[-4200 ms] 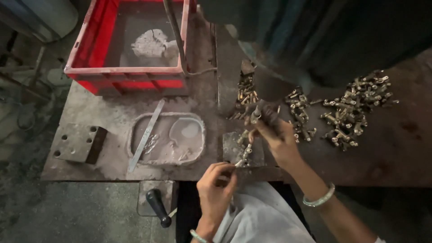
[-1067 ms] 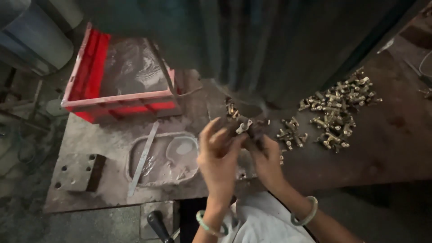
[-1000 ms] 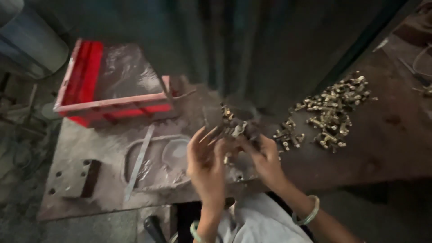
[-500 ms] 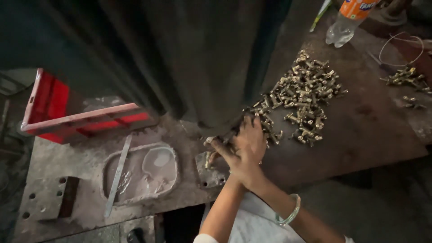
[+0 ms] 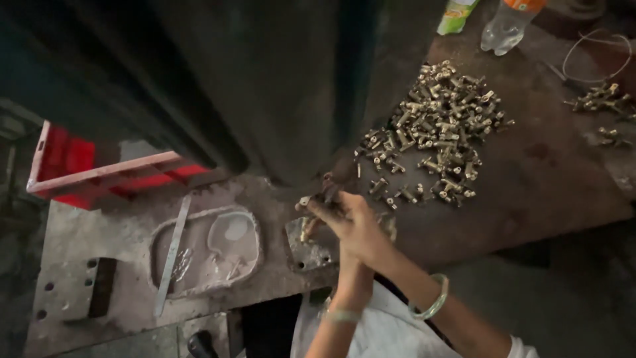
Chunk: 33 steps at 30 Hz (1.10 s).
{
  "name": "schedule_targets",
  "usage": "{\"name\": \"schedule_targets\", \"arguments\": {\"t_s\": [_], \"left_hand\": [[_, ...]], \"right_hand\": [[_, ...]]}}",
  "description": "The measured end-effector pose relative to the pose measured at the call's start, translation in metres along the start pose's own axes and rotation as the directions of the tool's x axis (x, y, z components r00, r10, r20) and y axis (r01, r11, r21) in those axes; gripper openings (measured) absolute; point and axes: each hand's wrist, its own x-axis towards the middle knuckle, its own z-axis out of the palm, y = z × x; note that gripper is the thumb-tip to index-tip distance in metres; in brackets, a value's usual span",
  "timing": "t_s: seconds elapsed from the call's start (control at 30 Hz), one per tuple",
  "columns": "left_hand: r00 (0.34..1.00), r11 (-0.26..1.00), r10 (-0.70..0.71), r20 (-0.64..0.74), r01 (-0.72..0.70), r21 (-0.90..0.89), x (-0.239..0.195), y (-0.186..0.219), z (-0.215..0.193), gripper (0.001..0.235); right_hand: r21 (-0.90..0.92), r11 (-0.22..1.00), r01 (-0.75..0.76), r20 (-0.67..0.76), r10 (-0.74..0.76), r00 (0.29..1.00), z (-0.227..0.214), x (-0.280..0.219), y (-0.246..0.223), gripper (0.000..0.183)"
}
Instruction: Drilling or tapping small brass metal parts using a drill press machine.
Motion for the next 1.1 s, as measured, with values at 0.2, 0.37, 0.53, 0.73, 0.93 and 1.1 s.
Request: {"name": "schedule_targets", "arguments": {"t_s": [0.2,0.37,0.53,0.73,0.93,1.1], "left_hand": [[0.819,0.818,-0.573,-0.035,0.57,-0.076,-0.09,0.028,-0.044,0.039],[0.956,0.972,-0.23,0.181,0.216,0.093,-0.11,0.116,-0.015,0.037],[0.648,0.328,0.693,0.318,-0.675,0.661,-0.093,0.155,-0.008,0.037],[0.566,-0.22,0.55,0.614,-0.61,0.761,-0.07,0.128,-0.031,0.052],[0.794,-0.074,0.477,0.376,-0.39,0.918,-0.055,0.123,-0.036,0.045],[0.698,-0.331,0.443,0.562,-0.455,0.826,-0.023,0.087,0.0,0.018]], "right_hand": [[0.326,0.938,-0.114,0.386,-0.022,0.922,-0.031,0.033,0.005,0.026],[0.148,0.98,-0.131,0.576,0.023,0.817,-0.045,0.051,-0.008,0.027],[0.112,0.994,-0.021,0.634,-0.055,0.772,-0.055,0.058,-0.015,0.025],[0.081,0.99,0.113,0.628,-0.139,0.765,-0.057,0.06,-0.011,0.027],[0.136,0.987,-0.084,0.632,-0.021,0.774,-0.05,0.054,-0.012,0.026],[0.152,0.988,-0.019,0.605,-0.078,0.793,-0.053,0.051,-0.006,0.031]]}}
